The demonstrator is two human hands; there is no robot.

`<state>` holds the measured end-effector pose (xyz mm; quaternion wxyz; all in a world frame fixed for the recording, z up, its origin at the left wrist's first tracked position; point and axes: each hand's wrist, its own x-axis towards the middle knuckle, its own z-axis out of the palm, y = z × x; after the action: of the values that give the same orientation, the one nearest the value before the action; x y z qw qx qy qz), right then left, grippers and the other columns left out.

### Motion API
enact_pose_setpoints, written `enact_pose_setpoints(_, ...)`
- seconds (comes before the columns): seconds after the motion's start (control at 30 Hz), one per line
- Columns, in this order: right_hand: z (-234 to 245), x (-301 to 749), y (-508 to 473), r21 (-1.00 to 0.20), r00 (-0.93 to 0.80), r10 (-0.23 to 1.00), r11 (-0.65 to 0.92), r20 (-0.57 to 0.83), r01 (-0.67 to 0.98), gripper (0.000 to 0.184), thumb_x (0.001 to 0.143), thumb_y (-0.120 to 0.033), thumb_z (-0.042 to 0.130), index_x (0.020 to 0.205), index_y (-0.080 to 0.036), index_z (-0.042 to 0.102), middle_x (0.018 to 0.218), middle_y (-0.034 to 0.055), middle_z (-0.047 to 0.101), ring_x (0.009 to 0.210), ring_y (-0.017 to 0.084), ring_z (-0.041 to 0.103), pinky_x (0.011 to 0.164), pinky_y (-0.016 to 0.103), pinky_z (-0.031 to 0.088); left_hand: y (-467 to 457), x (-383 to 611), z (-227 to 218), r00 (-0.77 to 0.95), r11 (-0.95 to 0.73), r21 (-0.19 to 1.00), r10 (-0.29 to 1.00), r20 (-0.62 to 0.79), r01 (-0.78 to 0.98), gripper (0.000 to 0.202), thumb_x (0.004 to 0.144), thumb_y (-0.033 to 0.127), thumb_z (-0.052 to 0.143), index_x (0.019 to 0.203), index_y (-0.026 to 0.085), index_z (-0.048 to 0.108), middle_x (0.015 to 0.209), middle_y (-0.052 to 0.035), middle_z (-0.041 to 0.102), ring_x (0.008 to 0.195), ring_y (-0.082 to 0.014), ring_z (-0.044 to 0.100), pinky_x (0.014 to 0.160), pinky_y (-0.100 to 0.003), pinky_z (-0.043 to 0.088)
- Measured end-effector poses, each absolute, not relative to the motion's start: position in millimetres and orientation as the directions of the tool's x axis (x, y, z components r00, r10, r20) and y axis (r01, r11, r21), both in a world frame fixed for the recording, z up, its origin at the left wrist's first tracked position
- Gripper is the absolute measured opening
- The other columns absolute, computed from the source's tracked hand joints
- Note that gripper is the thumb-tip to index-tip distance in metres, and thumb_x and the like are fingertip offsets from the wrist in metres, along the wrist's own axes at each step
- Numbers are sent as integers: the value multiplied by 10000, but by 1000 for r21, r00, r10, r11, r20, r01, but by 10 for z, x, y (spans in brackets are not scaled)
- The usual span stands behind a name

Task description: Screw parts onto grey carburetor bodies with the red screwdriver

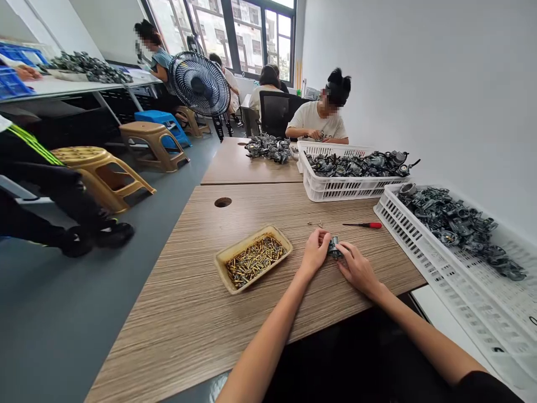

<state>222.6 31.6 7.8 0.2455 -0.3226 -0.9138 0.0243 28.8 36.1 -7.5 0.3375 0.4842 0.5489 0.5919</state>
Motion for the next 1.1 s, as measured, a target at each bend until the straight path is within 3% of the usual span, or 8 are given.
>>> enact_pose_setpoints(0.1,116,2326,244,-276,-650,618,784,443,556,589,1033,-210,549,1610,-315,491,1522,147,590,1424,325,599,1162,571,571,352,313,-89,-258,-189,962,937,237,196,200,1008,379,581,1006,197,664,966,-74,728,886,-201,691,862,-335,552)
enact_pose_setpoints(0.23,202,2457,296,-395,-507,701,707,501,587,462,1045,-230,510,1500,-279,574,1373,157,642,1304,313,654,946,489,683,353,332,-100,-225,-204,948,939,260,244,191,1019,361,556,1007,207,668,962,-68,726,883,-201,679,862,-342,551)
enact_pose_setpoints(0.4,376,2498,639,-467,-377,765,626,522,625,264,1047,-280,497,1238,-240,675,1229,153,655,1146,307,681,808,429,666,374,329,-78,-249,-193,963,939,237,190,195,1003,370,587,1059,198,661,1001,-87,747,877,-210,696,849,-353,565)
enact_pose_setpoints(0.53,508,2356,1084,-431,-414,809,577,417,694,255,1037,-261,496,1193,-216,693,1237,157,650,1132,307,681,892,427,630,331,349,-19,-240,-181,968,945,220,175,217,1020,398,576,1090,207,651,1060,-96,752,940,-225,709,892,-372,570)
enact_pose_setpoints(0.67,536,2024,1535,-348,-534,824,565,189,748,264,1005,-171,542,1210,-180,709,1235,140,667,1062,259,708,981,398,579,211,417,49,-165,-165,891,953,255,423,438,871,495,784,1180,220,642,1212,-113,686,1147,-300,670,1040,-448,529)
enact_pose_setpoints(0.77,499,1718,1745,-312,-656,753,636,49,706,314,974,-83,582,1237,-186,719,1157,93,709,1002,204,715,972,339,558,151,445,76,-55,-183,806,965,257,563,508,794,445,839,1213,237,640,1243,-111,659,1204,-336,636,1086,-486,500)
enact_pose_setpoints(0.97,482,1343,1833,-237,-734,678,707,-41,667,267,982,-93,657,1198,-208,764,1100,68,729,946,181,706,866,271,527,194,360,56,73,-249,814,966,248,525,719,782,358,795,1448,199,574,1397,-168,610,1295,-362,598,1144,-495,482)
enact_pose_setpoints(1.1,521,1319,1800,-165,-735,675,719,-66,675,169,1022,-186,663,1138,-227,779,1132,80,727,1026,223,698,835,272,501,242,331,36,70,-233,823,971,230,518,713,780,310,748,1459,192,565,1375,-175,623,1310,-372,588,1151,-497,478)
